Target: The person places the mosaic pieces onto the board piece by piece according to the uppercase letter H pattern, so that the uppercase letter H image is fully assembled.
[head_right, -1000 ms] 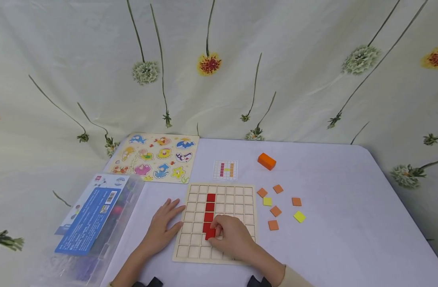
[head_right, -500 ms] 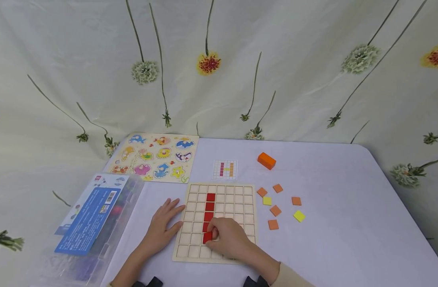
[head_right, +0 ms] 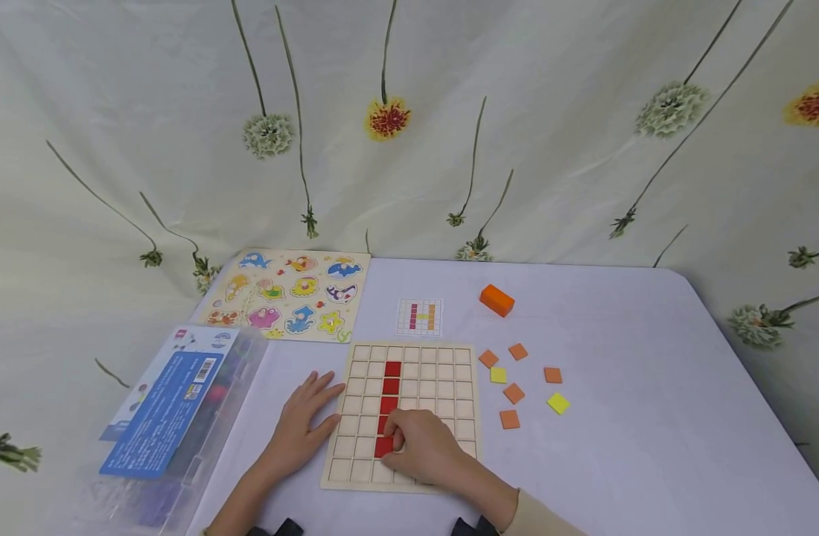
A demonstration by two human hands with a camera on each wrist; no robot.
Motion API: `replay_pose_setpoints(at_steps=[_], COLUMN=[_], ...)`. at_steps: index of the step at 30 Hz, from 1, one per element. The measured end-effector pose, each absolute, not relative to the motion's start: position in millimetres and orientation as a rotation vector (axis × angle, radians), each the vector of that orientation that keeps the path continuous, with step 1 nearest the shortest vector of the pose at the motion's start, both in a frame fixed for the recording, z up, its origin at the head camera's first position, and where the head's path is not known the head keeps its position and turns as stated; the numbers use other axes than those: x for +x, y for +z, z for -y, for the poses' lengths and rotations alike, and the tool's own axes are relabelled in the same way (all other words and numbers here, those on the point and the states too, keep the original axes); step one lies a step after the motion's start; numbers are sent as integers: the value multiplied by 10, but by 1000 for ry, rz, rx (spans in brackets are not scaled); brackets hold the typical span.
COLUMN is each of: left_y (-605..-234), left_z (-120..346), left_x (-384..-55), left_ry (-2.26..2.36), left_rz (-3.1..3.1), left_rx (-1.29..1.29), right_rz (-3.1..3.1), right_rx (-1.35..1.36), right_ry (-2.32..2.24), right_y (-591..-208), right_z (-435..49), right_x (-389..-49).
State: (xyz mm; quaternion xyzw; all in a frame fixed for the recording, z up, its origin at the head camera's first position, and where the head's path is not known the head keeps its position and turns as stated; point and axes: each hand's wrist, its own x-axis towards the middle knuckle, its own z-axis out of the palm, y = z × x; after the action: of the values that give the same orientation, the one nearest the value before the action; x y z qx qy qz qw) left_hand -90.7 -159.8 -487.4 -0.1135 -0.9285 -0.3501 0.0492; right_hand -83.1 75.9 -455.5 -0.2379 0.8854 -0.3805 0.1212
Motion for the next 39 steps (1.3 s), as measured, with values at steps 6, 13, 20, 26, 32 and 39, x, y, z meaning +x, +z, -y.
replay_pose_setpoints(at_steps=[6,13,20,26,32,39], left_y=[-4869,-4844,-4841,-4850,-4857,-4867], left_z=[1596,1592,1594,1596,1599,1607], left_x=[-904,-896,-894,-900,-900,-905], left_ry=[-1069,-1075,-1087,-1085,-1084,-1070], left_rz=[2828,2797,2806,2807,2803,2801], left_rx=[-347,-375,-366,-364,-376,-386], right_rz=[-2564,-2608,-2781,-2956,-3012,-2985], right_rx=[-693,-744,-768,-543,-289,-77], right_ry=[-1152,-1261,-1470,-1501,-1533,-1444], right_y=[-4508,-4325,-4201,-4190,-4250,-4328], right_z=[-789,-983,-1380,-1753,-2032,-2197], right_x=[-835,-906,-1039,-1133,-1183,-1253])
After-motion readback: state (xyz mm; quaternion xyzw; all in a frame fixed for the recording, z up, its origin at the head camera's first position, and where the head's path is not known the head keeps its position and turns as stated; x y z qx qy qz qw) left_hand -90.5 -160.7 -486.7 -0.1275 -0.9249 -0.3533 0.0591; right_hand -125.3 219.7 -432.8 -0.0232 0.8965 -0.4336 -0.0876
